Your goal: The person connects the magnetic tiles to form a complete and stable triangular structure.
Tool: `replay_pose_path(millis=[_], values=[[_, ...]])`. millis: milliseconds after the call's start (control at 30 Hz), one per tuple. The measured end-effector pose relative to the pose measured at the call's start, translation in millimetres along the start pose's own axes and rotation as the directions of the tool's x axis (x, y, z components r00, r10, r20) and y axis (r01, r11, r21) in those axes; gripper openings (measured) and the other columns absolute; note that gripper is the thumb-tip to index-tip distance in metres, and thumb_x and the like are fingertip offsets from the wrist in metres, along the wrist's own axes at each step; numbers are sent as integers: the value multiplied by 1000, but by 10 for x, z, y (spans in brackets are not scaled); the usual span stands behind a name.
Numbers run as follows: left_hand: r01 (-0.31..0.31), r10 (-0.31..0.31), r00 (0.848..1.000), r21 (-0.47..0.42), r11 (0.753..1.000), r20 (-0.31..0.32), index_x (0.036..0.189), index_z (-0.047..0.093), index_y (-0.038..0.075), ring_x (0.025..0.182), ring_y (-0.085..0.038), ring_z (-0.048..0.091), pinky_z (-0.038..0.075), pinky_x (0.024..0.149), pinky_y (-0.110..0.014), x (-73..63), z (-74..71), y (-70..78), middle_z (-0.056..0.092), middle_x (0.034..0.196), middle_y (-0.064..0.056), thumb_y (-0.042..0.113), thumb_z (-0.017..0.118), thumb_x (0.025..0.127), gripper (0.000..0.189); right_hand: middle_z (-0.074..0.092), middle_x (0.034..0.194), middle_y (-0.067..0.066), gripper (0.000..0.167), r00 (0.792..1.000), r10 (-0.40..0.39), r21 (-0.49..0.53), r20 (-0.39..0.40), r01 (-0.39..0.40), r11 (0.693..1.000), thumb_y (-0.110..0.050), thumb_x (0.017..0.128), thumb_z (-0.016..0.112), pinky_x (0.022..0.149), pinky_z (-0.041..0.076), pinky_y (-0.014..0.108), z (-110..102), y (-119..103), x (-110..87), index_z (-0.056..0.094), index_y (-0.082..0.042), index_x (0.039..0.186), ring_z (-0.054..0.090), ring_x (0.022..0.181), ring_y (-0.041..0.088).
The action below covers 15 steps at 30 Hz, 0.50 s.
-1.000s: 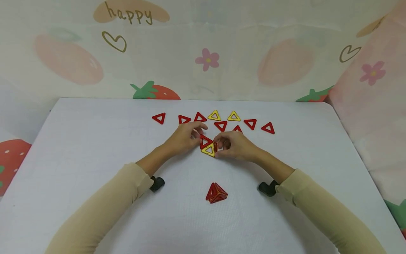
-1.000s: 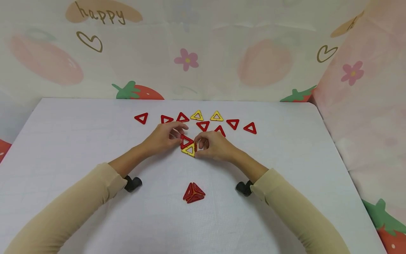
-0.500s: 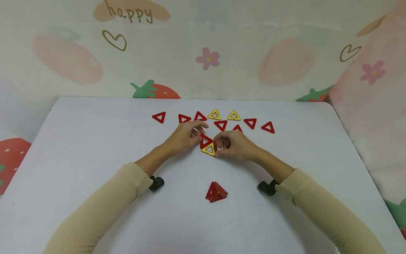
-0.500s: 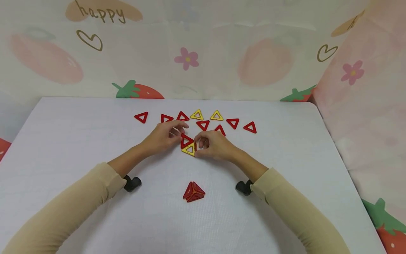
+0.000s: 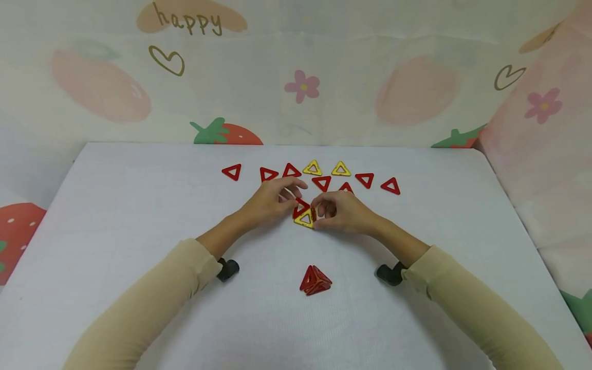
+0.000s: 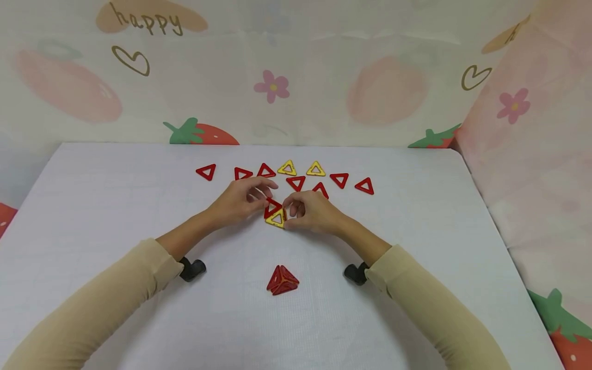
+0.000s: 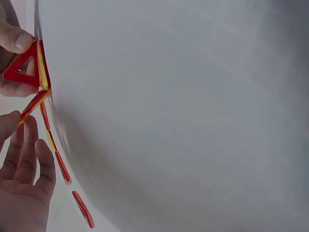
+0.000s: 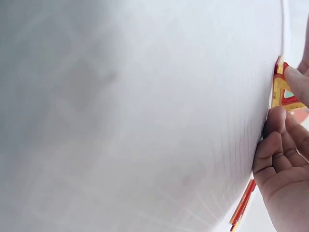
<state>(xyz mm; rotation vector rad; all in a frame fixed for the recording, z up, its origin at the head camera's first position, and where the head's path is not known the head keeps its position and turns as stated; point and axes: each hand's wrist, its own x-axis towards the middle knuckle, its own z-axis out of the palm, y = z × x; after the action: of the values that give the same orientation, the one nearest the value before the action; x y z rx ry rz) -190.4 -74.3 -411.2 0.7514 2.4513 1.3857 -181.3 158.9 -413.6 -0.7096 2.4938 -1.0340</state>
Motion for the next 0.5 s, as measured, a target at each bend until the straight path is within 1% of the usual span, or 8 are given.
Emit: replay_pose_path(millis=[133,233,500], values=[[-20,20,1000,-23,1000,14,125,62,2,93,-21,64,54,85,-33,8,17,12,67,99,-7,-2,66,91,35,62,84,1,36,1000,5,-3,-1,-5,1000,-18,81,84,69,49,28,5,9,5,69,-7,113,57,77,17],[-31,31,999,-22,999,20,125,63,1,91,-21,64,54,83,-32,7,25,19,67,98,-7,-2,66,91,34,62,84,1,36,1000,5,-4,-3,-5,1000,-18,81,84,69,49,28,4,12,5,69,-7,112,57,77,17],[-54,55,998,-32,998,25,124,63,0,89,-21,65,55,83,-32,-5,36,2,67,98,-8,-3,64,91,33,62,84,1,35,1000,7,4,0,-7,1000,-17,82,83,70,48,28,4,11,4,68,-6,112,56,78,17]])
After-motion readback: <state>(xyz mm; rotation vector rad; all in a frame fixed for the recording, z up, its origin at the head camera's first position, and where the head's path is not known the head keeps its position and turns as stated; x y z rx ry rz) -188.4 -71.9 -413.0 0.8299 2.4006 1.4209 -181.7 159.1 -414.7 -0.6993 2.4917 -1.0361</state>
